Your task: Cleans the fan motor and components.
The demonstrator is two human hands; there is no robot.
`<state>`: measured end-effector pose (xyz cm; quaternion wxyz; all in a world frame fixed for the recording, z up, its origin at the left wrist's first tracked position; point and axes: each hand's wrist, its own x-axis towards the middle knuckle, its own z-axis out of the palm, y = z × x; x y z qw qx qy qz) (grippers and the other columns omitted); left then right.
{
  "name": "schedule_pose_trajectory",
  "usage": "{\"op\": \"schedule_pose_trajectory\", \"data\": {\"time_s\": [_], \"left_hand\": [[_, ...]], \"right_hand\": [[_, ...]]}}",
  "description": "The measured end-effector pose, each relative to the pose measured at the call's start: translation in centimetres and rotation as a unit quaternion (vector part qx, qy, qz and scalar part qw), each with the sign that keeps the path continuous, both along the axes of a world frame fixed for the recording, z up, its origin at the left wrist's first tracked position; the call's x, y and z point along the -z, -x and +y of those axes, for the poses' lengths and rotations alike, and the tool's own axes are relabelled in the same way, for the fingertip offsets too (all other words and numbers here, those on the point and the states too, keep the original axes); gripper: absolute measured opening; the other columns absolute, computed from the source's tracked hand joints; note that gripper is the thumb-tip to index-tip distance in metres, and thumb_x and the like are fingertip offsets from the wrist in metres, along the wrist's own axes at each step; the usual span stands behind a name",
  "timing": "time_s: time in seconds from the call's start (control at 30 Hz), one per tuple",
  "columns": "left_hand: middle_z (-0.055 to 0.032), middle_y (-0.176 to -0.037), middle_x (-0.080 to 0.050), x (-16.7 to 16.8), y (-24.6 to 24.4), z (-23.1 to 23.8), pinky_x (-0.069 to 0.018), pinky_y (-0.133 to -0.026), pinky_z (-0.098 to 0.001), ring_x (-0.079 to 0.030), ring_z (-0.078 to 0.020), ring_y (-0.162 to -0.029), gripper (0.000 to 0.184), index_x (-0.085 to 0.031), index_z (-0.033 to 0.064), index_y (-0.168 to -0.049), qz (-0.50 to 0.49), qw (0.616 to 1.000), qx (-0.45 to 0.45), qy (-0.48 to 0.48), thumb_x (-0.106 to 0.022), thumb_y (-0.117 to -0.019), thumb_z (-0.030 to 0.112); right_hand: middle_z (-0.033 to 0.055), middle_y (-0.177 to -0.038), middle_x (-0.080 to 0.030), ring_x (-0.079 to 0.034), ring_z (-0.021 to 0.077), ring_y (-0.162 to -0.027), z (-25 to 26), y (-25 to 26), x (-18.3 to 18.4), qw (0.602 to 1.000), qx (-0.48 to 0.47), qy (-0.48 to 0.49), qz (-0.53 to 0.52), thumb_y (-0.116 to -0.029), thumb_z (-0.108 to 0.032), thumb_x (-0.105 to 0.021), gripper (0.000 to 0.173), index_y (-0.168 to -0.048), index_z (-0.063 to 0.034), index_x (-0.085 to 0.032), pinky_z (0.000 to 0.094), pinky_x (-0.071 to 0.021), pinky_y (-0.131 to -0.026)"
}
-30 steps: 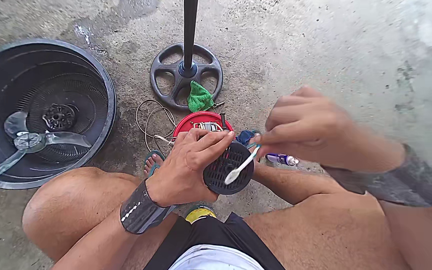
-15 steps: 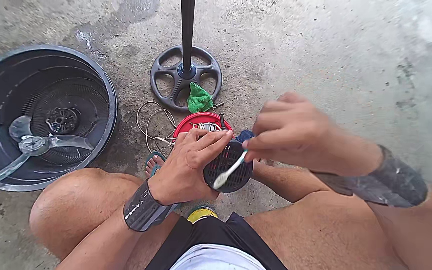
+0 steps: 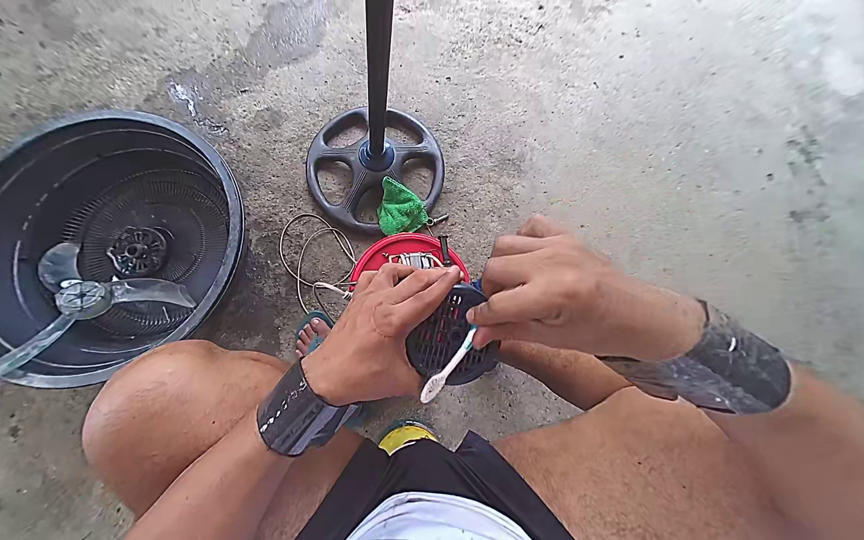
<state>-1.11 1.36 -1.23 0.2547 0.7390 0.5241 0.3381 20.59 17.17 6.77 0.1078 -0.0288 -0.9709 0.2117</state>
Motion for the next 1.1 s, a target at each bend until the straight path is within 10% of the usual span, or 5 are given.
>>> {"op": "schedule_pose_trajectory", "data": {"time_s": [0.7, 1.1], "left_hand": [[0.0021, -0.145, -0.058, -0.2, 0.4, 0.0, -0.042, -0.101, -0.0501, -0.05, -0.0216, -0.131, 0.11, -0.051, 0.02, -0.151, 0.013, 1.0, -0.006, 0.009, -0.086, -0.0567, 0.063], [0.002, -0.149, -0.055, -0.1, 0.7, 0.3, -0.0407, -0.108, -0.0508, -0.049, -0.0215, -0.134, 0.107, -0.05, 0.0202, -0.151, -0.002, 1.0, 0.002, 0.013, -0.086, -0.0603, 0.064]], "right_hand": [[-0.0026, -0.082, -0.071, -0.063, 0.0159, -0.082, 6.5, -5.5, -3.1, 0.989, 0.132, -0.057, 0.019, -0.0947, -0.042, -0.07, 0.024, -0.091, -0.0212, -0.08, 0.0482, -0.0426, -0.083], [-0.0117, -0.072, -0.063, -0.059, 0.0071, -0.077, 3.9, -3.2, -0.8, 0.999, 0.027, 0.04, -0.001, -0.0927, -0.045, -0.068, 0.023, -0.083, -0.0268, -0.079, 0.0407, -0.0413, -0.081]]}}
